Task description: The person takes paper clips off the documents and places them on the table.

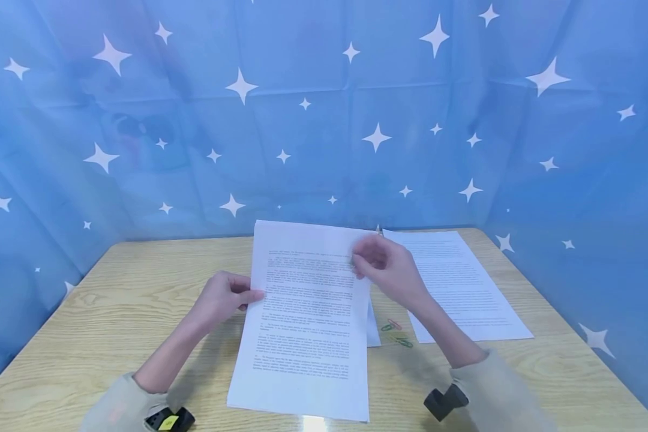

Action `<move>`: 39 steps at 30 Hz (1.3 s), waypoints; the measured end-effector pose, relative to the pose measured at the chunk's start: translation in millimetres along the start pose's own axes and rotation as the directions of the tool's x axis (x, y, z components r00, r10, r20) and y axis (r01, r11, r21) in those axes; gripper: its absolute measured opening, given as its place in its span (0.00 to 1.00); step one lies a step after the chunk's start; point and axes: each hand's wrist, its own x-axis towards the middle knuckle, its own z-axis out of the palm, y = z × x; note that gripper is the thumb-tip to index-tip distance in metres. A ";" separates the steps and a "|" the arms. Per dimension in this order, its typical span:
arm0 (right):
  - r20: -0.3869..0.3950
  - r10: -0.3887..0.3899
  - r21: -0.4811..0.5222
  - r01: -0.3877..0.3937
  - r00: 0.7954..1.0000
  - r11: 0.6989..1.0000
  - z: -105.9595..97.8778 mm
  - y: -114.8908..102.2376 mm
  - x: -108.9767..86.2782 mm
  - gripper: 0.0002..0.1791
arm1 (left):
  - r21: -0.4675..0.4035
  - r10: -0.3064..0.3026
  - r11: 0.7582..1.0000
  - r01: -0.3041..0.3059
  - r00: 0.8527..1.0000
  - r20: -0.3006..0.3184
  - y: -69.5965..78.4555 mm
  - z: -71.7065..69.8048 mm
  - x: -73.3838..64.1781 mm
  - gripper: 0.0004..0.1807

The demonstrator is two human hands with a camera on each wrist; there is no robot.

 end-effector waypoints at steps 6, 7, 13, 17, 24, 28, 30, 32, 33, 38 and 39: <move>0.032 0.003 -0.100 0.000 0.999 0.995 -13.3 8.1 -14.1 0.05 | 0.006 -0.004 1.000 0.004 1.000 0.001 0.6 -0.6 0.1 0.02; 0.037 0.000 -0.112 0.005 0.999 0.994 -15.5 9.4 -16.4 0.05 | 0.008 -0.005 1.000 0.005 1.000 0.002 0.6 -0.6 0.3 0.02; 0.058 0.010 -0.163 0.000 0.998 0.987 -27.7 16.0 -28.8 0.04 | 0.013 -0.010 1.000 0.010 1.000 0.004 0.8 -0.8 0.3 0.03; 0.092 0.048 -0.185 -0.031 0.995 0.982 -32.4 20.4 -35.8 0.03 | 0.014 -0.006 1.000 0.006 1.000 0.004 0.7 -1.2 0.1 0.03; 0.172 0.102 -0.226 -0.062 0.980 0.972 -36.9 26.9 -47.2 0.03 | 0.009 -0.019 1.000 0.019 1.000 -0.003 1.5 -3.3 -0.4 0.03; 0.179 0.132 -0.261 -0.082 0.975 0.962 -39.8 29.8 -51.4 0.03 | 0.007 -0.022 1.000 0.022 1.000 -0.006 2.2 -4.1 -0.2 0.04; 0.190 0.148 -0.272 -0.093 0.970 0.958 -41.2 31.2 -53.3 0.04 | 0.007 -0.022 1.000 0.022 1.000 -0.005 2.3 -4.0 0.0 0.04; 0.211 0.160 -0.276 -0.099 0.964 0.956 -42.2 32.5 -55.3 0.04 | 0.007 -0.021 1.000 0.021 1.000 -0.003 2.2 -3.8 0.1 0.05; 0.226 0.163 -0.275 -0.097 0.960 0.957 -42.6 33.3 -56.3 0.04 | 0.007 -0.022 1.000 0.022 1.000 -0.002 2.2 -3.7 0.2 0.05; 0.311 0.157 -0.256 -0.077 0.937 0.964 -42.6 37.0 -62.4 0.01 | 0.007 -0.022 1.000 0.022 1.000 -0.002 1.8 -3.3 0.4 0.05; 0.325 0.158 -0.253 -0.075 0.932 0.964 -42.5 37.7 -63.6 0.01 | 0.007 -0.021 1.000 0.021 1.000 -0.001 1.6 -3.2 0.5 0.05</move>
